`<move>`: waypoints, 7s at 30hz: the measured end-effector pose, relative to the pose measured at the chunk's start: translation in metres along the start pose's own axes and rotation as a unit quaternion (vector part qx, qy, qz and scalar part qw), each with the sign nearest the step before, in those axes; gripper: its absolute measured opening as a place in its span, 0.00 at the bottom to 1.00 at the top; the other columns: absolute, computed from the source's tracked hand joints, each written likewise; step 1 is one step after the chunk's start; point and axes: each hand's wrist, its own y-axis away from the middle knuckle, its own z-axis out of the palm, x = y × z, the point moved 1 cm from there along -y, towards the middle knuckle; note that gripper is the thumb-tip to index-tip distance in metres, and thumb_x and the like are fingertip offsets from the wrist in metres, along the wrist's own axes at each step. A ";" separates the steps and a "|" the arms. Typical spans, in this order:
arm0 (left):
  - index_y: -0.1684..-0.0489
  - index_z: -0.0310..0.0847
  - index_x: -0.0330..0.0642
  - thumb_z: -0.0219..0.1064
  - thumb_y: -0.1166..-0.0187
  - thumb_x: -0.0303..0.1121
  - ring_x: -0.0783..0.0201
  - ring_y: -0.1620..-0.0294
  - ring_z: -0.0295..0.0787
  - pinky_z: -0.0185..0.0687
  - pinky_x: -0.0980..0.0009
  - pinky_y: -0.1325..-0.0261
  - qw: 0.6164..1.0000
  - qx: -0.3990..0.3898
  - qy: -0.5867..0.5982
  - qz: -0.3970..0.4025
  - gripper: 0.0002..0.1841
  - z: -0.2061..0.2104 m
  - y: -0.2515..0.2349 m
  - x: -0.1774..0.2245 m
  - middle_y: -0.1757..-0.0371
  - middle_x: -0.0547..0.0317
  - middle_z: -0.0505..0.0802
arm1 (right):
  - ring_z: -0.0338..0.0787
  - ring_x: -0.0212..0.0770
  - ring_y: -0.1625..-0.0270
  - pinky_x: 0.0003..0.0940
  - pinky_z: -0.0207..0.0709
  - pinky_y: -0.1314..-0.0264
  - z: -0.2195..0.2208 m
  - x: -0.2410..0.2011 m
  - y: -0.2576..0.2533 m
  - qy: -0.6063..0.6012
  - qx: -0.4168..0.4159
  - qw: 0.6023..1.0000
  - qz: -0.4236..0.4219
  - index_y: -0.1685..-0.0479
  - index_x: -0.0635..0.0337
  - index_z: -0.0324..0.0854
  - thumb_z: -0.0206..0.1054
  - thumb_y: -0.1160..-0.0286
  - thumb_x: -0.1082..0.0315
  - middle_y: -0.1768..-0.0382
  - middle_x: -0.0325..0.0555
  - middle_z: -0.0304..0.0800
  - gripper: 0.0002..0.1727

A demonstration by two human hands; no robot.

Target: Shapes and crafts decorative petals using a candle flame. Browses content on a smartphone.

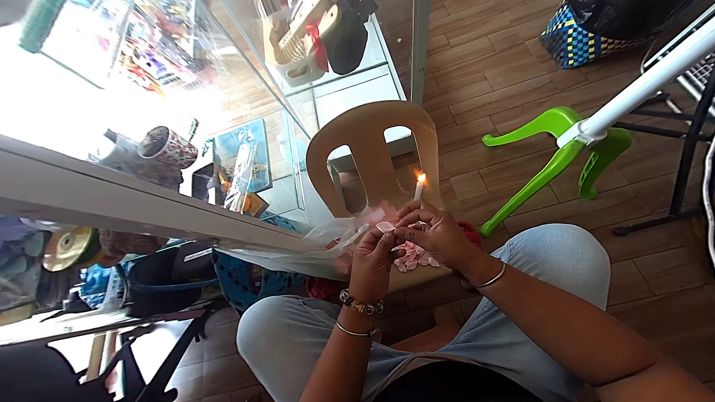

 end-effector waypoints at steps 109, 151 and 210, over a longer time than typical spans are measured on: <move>0.64 0.89 0.56 0.74 0.26 0.25 0.72 0.49 0.88 0.86 0.71 0.41 0.991 -0.082 -0.010 0.108 0.08 -0.011 -0.009 -0.005 0.52 0.68 0.92 | 0.88 0.30 0.60 0.25 0.84 0.52 -0.005 -0.015 0.007 -0.129 -0.052 0.988 0.068 0.52 0.61 0.86 0.71 0.25 0.75 0.61 0.41 0.90 0.07; 0.39 0.80 0.35 0.57 0.09 0.34 0.67 0.64 0.82 0.78 0.67 0.57 0.856 0.057 -0.508 0.071 0.13 0.057 -0.118 -0.032 0.60 0.53 0.89 | 0.83 0.44 0.51 0.42 0.79 0.54 -0.095 -0.046 0.020 0.061 0.230 0.971 0.023 0.33 0.58 0.73 0.58 0.11 0.48 0.42 0.53 0.80 0.24; 0.50 0.81 0.35 0.61 0.15 0.29 0.78 0.63 0.84 0.81 0.79 0.56 0.969 -0.051 -0.192 0.148 0.07 -0.027 0.024 0.064 0.63 0.66 0.88 | 0.88 0.19 0.58 0.17 0.83 0.49 0.059 -0.035 -0.010 0.148 -0.011 0.977 -0.156 0.54 0.66 0.84 0.63 0.18 0.70 0.60 0.35 0.90 0.08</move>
